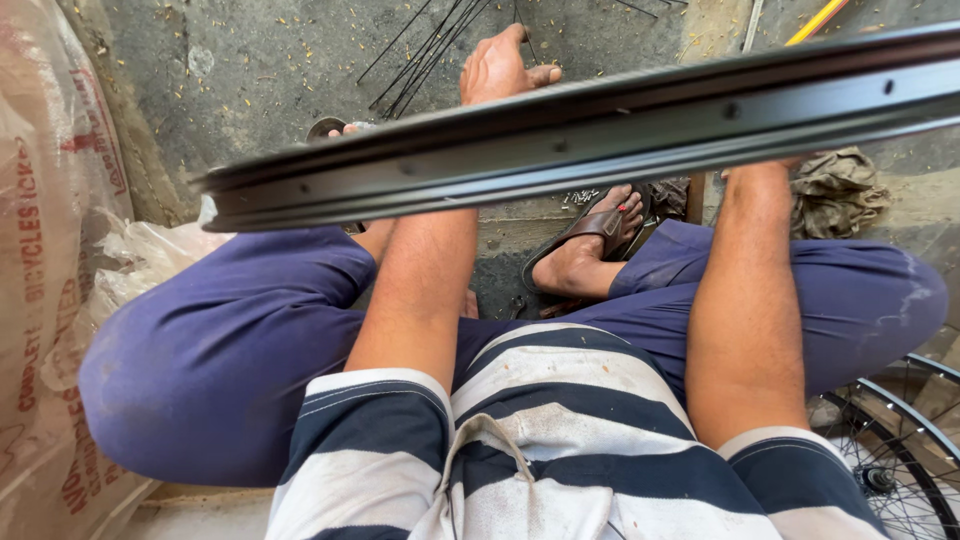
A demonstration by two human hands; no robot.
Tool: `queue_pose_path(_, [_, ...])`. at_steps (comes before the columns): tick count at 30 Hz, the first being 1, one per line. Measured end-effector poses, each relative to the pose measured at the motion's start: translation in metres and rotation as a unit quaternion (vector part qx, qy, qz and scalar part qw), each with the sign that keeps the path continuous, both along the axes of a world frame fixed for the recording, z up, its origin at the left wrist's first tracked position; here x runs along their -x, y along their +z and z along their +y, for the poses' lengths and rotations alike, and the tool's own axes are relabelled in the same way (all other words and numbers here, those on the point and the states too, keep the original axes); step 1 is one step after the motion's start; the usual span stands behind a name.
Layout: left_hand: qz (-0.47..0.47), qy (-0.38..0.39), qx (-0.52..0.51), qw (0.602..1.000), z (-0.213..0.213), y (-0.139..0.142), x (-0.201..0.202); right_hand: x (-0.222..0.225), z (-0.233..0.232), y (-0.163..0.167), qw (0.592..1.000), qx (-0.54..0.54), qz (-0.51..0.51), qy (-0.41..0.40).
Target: The person sits on the floor of a bicycle workshop lacing a bicycle wheel. They thread spokes through the hub, insert each spoke into the rim, and rotate the wheel as they work around it, with loose spokes and a screwdriver lying nearby.
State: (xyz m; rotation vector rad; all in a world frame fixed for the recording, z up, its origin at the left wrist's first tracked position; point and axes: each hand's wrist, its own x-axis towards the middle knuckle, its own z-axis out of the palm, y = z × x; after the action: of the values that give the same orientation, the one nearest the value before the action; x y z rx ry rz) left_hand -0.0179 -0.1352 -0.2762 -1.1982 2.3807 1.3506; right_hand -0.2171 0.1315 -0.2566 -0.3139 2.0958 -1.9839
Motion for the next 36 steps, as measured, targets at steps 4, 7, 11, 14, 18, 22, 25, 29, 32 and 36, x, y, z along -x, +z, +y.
queue_pose_path(4, [-0.001,-0.013,0.006,1.0,-0.003,0.0,-0.004,0.001,0.001,0.005,1.0,0.008,0.001,0.002])
queue_pose_path(7, [-0.035,-0.017,-0.005,0.999,-0.003,-0.003,0.0,0.002,0.004,0.014,1.0,0.015,0.001,0.013])
queue_pose_path(11, [-0.074,-0.02,0.003,0.997,0.0,-0.005,0.004,0.005,0.014,0.03,0.998,0.056,0.008,0.008])
queue_pose_path(14, [-0.064,-0.017,0.013,0.998,0.0,-0.007,0.005,0.008,0.016,0.034,0.997,0.075,0.014,0.003])
queue_pose_path(18, [-0.023,-0.018,0.003,1.0,0.0,-0.009,0.003,0.016,0.012,0.025,0.998,0.07,-0.002,-0.004])
queue_pose_path(22, [-0.038,0.014,0.017,0.999,0.005,-0.014,0.001,0.022,0.003,0.013,0.997,0.049,-0.057,0.015])
queue_pose_path(25, [-0.002,0.012,0.038,0.999,0.007,-0.019,0.002,0.017,-0.015,0.001,0.994,0.03,-0.108,0.019])
queue_pose_path(29, [-0.005,0.022,0.048,0.999,0.01,-0.026,-0.001,0.014,-0.035,-0.008,0.995,-0.008,-0.07,-0.072])
queue_pose_path(32, [0.012,0.018,0.06,0.998,0.011,-0.029,-0.003,0.018,-0.034,-0.009,0.986,-0.013,-0.118,-0.117])
queue_pose_path(36, [0.004,-0.023,0.09,0.996,0.012,-0.035,-0.003,0.026,-0.025,-0.01,0.985,-0.004,-0.125,-0.116])
